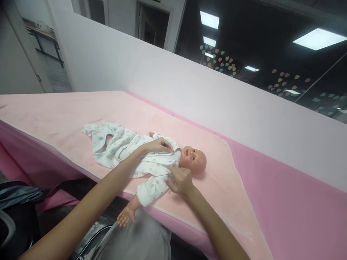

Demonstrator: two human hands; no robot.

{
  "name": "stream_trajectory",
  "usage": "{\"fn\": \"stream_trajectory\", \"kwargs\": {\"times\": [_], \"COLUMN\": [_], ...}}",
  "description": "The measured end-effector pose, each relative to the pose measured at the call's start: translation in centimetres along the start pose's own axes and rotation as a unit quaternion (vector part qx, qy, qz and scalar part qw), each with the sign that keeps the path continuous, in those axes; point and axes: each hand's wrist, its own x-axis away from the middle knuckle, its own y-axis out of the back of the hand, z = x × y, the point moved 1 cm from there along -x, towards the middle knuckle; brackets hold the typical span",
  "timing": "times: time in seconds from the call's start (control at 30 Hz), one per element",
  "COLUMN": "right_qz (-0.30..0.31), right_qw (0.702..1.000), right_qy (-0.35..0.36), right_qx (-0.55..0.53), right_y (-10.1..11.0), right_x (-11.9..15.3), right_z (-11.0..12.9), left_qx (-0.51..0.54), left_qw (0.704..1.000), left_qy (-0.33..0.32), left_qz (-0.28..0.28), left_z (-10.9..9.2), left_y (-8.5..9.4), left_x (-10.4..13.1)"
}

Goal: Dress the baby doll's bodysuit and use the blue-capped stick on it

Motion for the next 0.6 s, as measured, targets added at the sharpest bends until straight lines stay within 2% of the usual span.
{"fn": "stream_trajectory", "kwargs": {"times": [0.07,0.2,0.3,0.43,0.6], "right_qz": [-0.040,-0.045,-0.072,-0.096,-0.097], "right_qw": [0.998,0.996,0.992,0.983,0.965], "right_qy": [-0.025,-0.053,-0.085,-0.152,-0.241], "right_qx": [0.040,0.054,0.056,0.027,-0.028], "right_y": [-0.5,-2.1,-3.1,-3.9,-4.4], "right_x": [-1.0,-1.7,-1.2,-0.5,-0.4], "right_z": [-0.2,-0.2,-0.1,-0.1,-0.1], "left_qx": [0.007,0.023,0.028,0.035,0.037], "left_qw": [1.000,1.000,1.000,0.999,0.999], "left_qy": [0.001,-0.004,-0.004,-0.001,-0.004], "left_qz": [0.004,0.009,0.009,0.007,0.019], "left_z": [-0.1,-0.1,0.0,0.0,0.2], "left_y": [0.0,0.2,0.2,0.1,0.2], "left_x": [0.1,0.2,0.1,-0.1,-0.2]}}
